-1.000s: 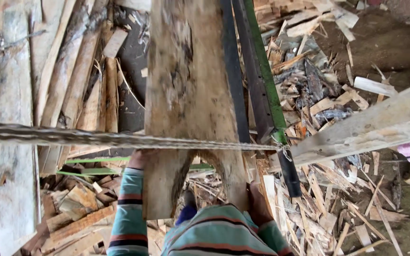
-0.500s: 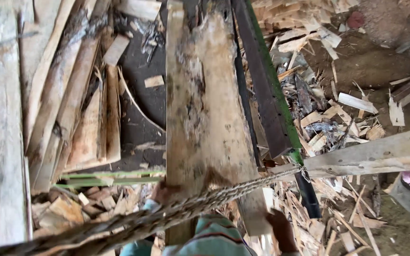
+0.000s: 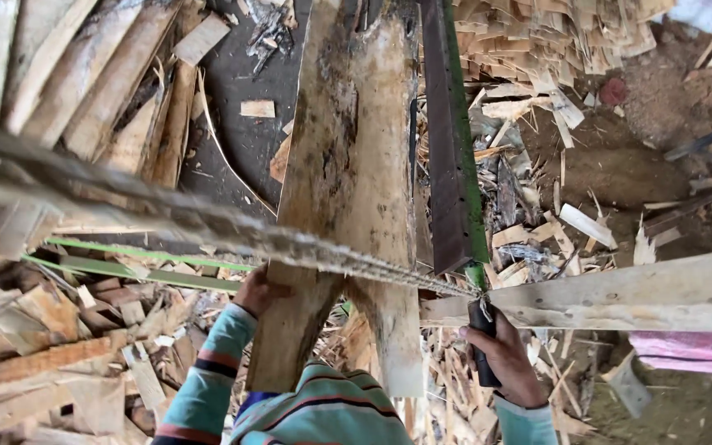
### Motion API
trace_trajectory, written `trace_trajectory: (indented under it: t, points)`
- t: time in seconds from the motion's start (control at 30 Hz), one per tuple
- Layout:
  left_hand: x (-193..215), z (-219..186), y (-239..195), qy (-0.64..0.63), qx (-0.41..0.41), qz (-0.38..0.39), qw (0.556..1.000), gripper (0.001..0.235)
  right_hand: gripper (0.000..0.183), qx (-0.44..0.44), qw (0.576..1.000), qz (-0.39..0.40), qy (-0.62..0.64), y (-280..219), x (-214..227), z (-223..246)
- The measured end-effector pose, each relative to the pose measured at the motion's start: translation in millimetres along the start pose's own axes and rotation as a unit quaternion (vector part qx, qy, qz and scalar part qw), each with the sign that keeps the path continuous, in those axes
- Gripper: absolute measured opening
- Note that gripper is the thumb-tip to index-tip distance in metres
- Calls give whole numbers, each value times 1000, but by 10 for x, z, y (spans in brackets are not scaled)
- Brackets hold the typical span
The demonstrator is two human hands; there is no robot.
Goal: The recorder is using a manual lever-action guillotine cutter to trim and process wood veneer sheets.
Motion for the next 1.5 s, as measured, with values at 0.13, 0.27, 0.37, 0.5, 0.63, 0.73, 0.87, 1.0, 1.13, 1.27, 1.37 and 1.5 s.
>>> trace_trajectory:
  t: [0.13, 0.27, 0.37, 0.5, 0.63, 0.73, 0.87, 1.0, 1.13, 1.27, 1.37, 1.5]
  points:
    - [-101, 37, 278, 0, 5, 17, 1000, 49, 37, 0, 1000, -16, -14, -245, 115, 299]
    - [-140, 216, 600, -70, 6, 21, 997, 54, 38, -5, 999, -19, -35, -318, 127, 481]
    - [-112, 483, 786, -170, -25, -3, 985, 55, 38, -11, 999, -19, -44, -182, 175, 307]
    - [-322, 13, 880, 53, -10, 35, 998, 53, 37, 6, 998, -26, -53, -247, 120, 408]
    - [-450, 534, 711, 3, -1, 18, 1000, 51, 35, -26, 994, -83, -67, -183, 101, 56]
    - [-72, 1115, 975, -12, -23, 15, 1000, 50, 40, -38, 992, -91, -76, 239, -146, -275]
    - [-125, 994, 991, -308, 52, -67, 948, 58, 50, -57, 983, -114, -135, 695, -123, -952]
    - [-95, 1045, 1221, 67, -96, 42, 992, 49, 41, 284, 866, -118, -394, 532, 360, -400]
    - [153, 1066, 1881, -7, 56, -56, 997, 43, 32, -55, 979, -79, -178, -294, 92, 679]
    - [18, 889, 2237, -208, 52, -41, 976, 48, 29, 79, 953, -100, -274, 140, 214, 52]
    - [-39, 690, 2217, -1, 10, -24, 1000, 56, 35, 273, 873, -108, -389, 850, 67, -976]
    - [46, 713, 2287, -96, 74, -68, 990, 68, 42, 208, 920, -123, -308, 764, -133, -548]
Point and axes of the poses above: each hand's wrist, its own y-axis towards the middle knuckle, its own x-axis out of the back of the hand, z = x × y, the point moved 3 cm from there along y, towards the middle knuckle, and after that the axes turned 14 degrees about -x, right-handed, at the moved point
